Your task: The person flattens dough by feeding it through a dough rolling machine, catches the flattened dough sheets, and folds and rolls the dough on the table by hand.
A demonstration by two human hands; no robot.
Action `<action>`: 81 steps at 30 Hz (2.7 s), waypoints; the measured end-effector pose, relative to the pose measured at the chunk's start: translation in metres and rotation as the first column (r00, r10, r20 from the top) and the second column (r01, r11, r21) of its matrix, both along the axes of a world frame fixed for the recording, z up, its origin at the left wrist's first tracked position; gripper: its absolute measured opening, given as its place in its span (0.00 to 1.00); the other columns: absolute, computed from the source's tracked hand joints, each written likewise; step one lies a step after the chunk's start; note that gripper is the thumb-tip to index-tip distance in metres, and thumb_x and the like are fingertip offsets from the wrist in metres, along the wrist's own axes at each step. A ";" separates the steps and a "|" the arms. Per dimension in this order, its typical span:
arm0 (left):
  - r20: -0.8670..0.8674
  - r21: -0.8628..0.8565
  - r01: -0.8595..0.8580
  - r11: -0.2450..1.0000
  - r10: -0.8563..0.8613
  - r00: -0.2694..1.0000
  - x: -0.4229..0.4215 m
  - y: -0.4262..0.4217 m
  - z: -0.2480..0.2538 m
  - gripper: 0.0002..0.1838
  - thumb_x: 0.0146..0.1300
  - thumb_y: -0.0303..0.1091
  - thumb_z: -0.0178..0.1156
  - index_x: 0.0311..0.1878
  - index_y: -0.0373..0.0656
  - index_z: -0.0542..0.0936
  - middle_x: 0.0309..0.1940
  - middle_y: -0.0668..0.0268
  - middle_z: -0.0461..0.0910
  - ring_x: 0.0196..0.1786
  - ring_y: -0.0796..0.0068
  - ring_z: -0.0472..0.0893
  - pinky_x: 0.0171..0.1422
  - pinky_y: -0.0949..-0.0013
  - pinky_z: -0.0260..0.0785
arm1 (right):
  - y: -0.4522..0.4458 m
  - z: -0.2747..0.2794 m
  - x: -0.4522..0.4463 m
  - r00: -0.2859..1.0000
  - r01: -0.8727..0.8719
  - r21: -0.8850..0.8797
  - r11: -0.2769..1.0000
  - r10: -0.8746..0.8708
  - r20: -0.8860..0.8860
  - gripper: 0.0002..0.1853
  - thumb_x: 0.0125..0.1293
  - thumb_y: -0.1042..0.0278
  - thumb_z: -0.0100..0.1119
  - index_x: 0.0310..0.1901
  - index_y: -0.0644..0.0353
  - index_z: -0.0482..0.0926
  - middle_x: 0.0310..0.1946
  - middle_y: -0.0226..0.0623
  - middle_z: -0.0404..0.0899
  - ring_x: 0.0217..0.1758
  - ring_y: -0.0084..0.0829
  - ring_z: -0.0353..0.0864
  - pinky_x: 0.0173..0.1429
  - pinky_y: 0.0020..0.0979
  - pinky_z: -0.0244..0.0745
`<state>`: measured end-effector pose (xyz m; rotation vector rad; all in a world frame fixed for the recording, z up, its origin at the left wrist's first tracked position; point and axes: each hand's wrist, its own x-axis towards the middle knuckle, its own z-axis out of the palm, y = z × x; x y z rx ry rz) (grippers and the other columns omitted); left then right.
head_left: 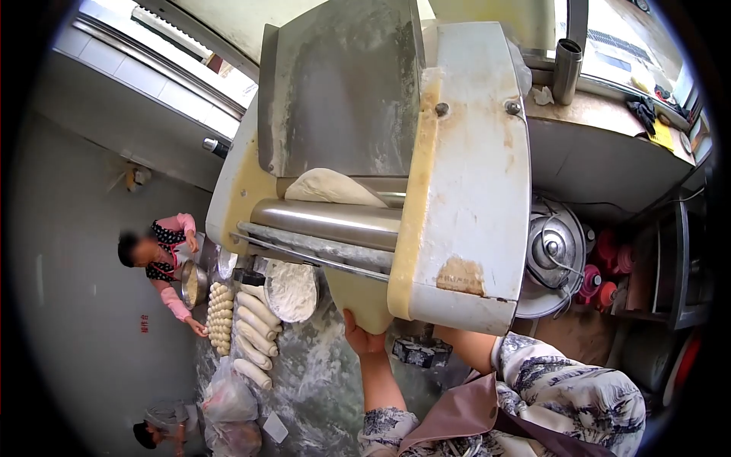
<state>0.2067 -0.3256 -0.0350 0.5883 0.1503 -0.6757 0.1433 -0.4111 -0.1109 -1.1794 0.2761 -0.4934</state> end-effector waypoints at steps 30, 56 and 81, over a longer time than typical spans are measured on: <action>-0.119 0.003 -0.163 0.987 0.162 0.980 -0.112 0.185 0.020 0.27 0.75 0.45 0.40 0.71 0.39 0.60 0.70 0.56 0.64 0.71 0.52 0.64 0.74 0.43 0.54 | -0.069 0.091 0.042 0.963 -0.228 0.781 0.581 0.017 0.268 0.31 0.69 0.42 0.41 0.59 0.60 0.73 0.59 0.45 0.74 0.58 0.45 0.74 0.62 0.45 0.70; 0.210 0.871 -0.335 0.361 0.343 0.916 -0.260 0.434 -0.062 0.18 0.71 0.35 0.50 0.59 0.37 0.72 0.52 0.59 0.79 0.51 0.68 0.79 0.54 0.65 0.72 | 0.163 0.048 -0.087 0.858 -0.408 0.807 0.427 0.482 0.178 0.41 0.68 0.29 0.33 0.66 0.58 0.66 0.66 0.46 0.66 0.69 0.47 0.63 0.72 0.52 0.56; 0.585 0.714 -0.688 -0.132 -0.428 0.689 -0.200 0.359 -0.013 0.37 0.54 0.43 0.69 0.65 0.40 0.67 0.59 0.51 0.71 0.62 0.51 0.70 0.64 0.54 0.64 | 0.180 0.056 -0.125 0.854 -0.480 -0.692 0.540 0.106 -0.509 0.18 0.63 0.65 0.57 0.54 0.63 0.76 0.46 0.48 0.79 0.48 0.45 0.80 0.54 0.39 0.74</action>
